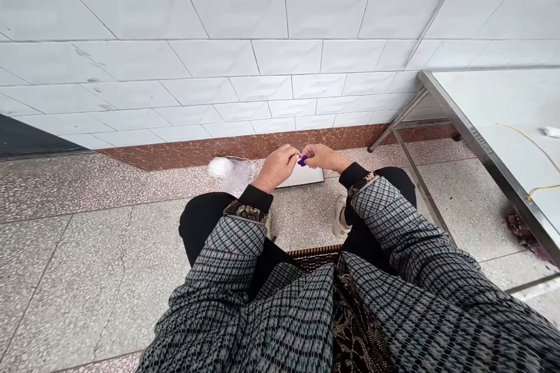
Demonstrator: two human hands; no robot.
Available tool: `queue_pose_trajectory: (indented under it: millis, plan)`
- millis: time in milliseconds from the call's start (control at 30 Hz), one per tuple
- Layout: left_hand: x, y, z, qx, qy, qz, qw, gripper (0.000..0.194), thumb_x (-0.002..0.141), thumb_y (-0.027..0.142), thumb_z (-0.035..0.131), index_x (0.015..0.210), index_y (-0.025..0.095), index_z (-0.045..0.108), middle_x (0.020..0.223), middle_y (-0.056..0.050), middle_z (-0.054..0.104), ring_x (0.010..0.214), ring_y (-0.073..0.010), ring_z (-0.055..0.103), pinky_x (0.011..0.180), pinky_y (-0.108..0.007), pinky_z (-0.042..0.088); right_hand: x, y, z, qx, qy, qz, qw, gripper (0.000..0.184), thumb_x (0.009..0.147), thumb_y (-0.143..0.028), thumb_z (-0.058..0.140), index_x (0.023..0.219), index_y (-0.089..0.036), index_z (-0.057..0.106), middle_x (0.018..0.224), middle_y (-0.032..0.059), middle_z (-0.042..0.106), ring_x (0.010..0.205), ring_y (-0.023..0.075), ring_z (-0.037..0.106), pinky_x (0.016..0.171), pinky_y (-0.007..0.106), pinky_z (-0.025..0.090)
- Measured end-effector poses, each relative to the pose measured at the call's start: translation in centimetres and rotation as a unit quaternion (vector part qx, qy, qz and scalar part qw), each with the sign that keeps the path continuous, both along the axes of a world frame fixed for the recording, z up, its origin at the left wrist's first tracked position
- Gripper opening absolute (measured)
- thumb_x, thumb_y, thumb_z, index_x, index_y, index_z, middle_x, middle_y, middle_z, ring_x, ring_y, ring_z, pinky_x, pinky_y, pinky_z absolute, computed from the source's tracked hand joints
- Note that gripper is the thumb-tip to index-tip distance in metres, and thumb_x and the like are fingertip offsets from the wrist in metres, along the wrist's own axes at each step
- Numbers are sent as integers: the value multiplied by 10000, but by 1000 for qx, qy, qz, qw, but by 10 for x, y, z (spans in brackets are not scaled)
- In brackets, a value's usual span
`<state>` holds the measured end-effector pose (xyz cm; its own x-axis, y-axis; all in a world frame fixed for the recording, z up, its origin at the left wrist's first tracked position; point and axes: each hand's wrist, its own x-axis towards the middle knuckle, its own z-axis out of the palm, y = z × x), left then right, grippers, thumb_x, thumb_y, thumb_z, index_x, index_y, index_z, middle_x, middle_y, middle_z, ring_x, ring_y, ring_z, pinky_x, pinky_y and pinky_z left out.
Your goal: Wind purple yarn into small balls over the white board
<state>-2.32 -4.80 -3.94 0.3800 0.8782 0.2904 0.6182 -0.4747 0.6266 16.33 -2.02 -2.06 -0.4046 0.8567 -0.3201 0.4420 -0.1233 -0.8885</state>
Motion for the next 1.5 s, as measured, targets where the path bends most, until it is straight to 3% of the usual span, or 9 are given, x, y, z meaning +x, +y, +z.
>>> queue_pose_trajectory:
  millis: [133,333,500,667,833,1067,1267,1400,1500]
  plan:
    - [-3,4,-3,-23,-14,39,999,187,930,190,507,850,186,675,883,-57,668,871,-205,620,826,-322,493,2,-5,10,-97,117,22,988,195,755,38,635,798,-152,624,620,-36,633,526,76,558,550,196,480]
    - [9,0,-8,-85,-19,-11,996,210,932,194,503,885,174,707,940,-60,726,893,-205,662,842,-317,499,6,0,14,-92,277,-111,950,98,827,-99,636,838,-173,572,622,-47,609,552,77,555,620,208,504]
    - [14,-6,-6,-51,15,-123,991,233,950,207,483,898,175,708,941,-69,713,894,-203,665,832,-314,500,3,9,-3,56,52,-122,990,158,771,-65,647,775,-187,547,580,-67,542,537,101,488,566,228,403]
    - [5,-3,0,0,3,-60,998,221,946,209,489,861,176,691,874,-65,659,843,-195,633,814,-315,506,3,3,-2,57,-72,-2,996,200,715,-2,678,760,-174,587,642,-43,593,606,116,544,602,238,426]
    - [-4,3,1,-12,-25,36,999,205,917,185,491,858,183,688,893,-65,684,880,-205,640,856,-330,510,4,-5,13,-98,91,56,989,174,764,-7,648,812,-171,612,596,-46,606,546,92,549,575,208,476]
    - [8,0,-5,-84,-16,-23,996,199,910,204,515,857,181,706,922,-54,741,881,-201,671,845,-314,512,5,0,15,-75,278,-103,952,127,810,-121,661,846,-183,556,632,-54,605,546,76,536,602,206,474]
    - [14,-11,2,-100,12,-141,985,226,914,225,504,869,175,719,862,-52,733,803,-190,663,784,-300,501,3,8,3,90,44,-147,984,152,796,-116,659,773,-195,532,589,-81,506,547,97,459,570,236,365]
    - [10,-11,10,-78,-16,-112,991,214,910,236,505,848,176,701,854,-45,724,784,-175,647,771,-287,493,6,9,-4,164,-83,-80,980,162,751,-70,695,740,-180,577,654,-57,557,631,108,492,641,251,369]
    - [4,-8,12,-55,-40,-51,996,218,910,249,499,812,172,678,850,-57,716,798,-183,643,787,-298,498,7,6,-3,94,-83,12,992,184,713,-18,695,746,-176,607,653,-43,600,622,112,527,622,243,391]
